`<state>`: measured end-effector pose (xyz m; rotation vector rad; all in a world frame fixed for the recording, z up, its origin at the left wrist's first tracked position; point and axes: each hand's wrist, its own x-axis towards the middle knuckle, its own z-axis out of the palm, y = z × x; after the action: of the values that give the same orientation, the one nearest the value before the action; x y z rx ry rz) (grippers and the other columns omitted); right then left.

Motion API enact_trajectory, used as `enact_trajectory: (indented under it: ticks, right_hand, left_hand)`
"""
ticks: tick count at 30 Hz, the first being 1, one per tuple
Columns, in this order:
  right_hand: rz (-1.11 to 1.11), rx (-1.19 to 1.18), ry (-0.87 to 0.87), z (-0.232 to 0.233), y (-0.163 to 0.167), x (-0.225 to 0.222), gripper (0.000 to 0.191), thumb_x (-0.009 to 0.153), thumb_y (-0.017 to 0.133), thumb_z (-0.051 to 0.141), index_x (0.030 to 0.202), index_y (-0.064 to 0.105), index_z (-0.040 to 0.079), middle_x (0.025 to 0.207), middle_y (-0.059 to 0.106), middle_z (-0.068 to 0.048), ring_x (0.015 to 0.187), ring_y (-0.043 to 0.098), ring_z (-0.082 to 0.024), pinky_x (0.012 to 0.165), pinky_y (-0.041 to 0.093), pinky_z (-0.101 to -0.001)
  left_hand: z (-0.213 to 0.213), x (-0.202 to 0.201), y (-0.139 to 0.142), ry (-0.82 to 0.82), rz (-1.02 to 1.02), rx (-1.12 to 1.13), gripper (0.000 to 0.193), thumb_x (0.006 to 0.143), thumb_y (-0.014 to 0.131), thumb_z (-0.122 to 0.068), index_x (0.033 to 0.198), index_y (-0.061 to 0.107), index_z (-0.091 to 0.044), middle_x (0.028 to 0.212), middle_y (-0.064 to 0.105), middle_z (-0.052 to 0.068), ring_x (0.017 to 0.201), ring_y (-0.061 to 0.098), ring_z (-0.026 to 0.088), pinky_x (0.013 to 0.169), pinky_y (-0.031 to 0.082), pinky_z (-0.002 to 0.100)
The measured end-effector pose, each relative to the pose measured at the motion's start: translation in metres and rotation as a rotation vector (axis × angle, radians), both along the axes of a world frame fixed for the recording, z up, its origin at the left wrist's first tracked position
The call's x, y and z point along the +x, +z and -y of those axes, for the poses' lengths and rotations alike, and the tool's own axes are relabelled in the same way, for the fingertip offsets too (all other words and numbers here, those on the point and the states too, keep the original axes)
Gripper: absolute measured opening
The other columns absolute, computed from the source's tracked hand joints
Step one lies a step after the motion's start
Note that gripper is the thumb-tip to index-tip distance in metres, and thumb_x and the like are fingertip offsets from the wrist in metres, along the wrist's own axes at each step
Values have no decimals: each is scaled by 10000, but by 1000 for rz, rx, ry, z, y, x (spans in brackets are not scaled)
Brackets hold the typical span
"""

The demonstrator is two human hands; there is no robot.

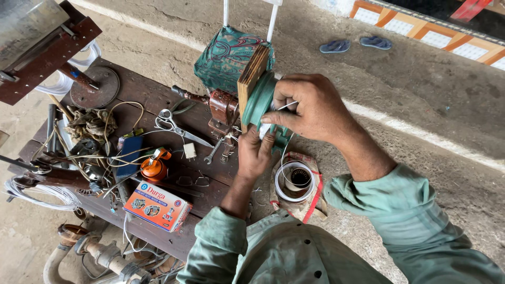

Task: The person winds white plastic wire around a green ribbed insulator-like component mounted on a wooden board, guiding the wire by hand into the grooves. They use pliers to grip and adjust the wire, handle other wires and a small motor-like part on the bench, and cut wire with scissors.

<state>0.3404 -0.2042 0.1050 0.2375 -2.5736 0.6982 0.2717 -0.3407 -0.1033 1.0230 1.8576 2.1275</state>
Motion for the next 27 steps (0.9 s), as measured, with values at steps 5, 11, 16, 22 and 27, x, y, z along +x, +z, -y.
enact_trajectory:
  ticks: [5,11,16,22,27]
  right_hand:
    - [-20,1,6,1,3,0,428,760,925,275,762,565,43,713,608,-80,622,638,-240,551,470,-383]
    - [-21,-15,21,1,4,-1,408,774,916,280,782,583,44,737,620,-85,645,644,-243,572,485,-381]
    - [-34,-6,8,1,3,-2,391,762,913,281,772,597,51,727,627,-79,641,641,-249,577,493,-382]
    - [17,-93,16,5,3,-3,310,792,880,253,857,650,56,772,657,-44,634,658,-142,527,516,-285]
    - [52,-73,-41,7,0,-7,304,758,887,210,808,648,29,656,592,-44,520,540,-124,495,407,-306]
  left_hand:
    - [12,15,48,225,-223,-62,216,997,700,-217,1089,669,-25,863,731,135,720,703,239,656,562,358]
    - [74,6,79,259,-624,-459,233,941,729,-182,1122,693,-40,852,719,153,716,702,347,610,548,442]
    - [73,38,73,151,-191,-432,103,951,724,-166,997,746,-76,818,727,138,664,726,303,583,557,402]
    - [32,55,56,167,-184,-230,145,942,763,-187,914,738,-47,835,702,145,723,685,327,621,529,404]
    - [44,24,58,383,-389,-295,320,829,853,-361,789,682,-94,697,664,82,647,675,299,627,516,417]
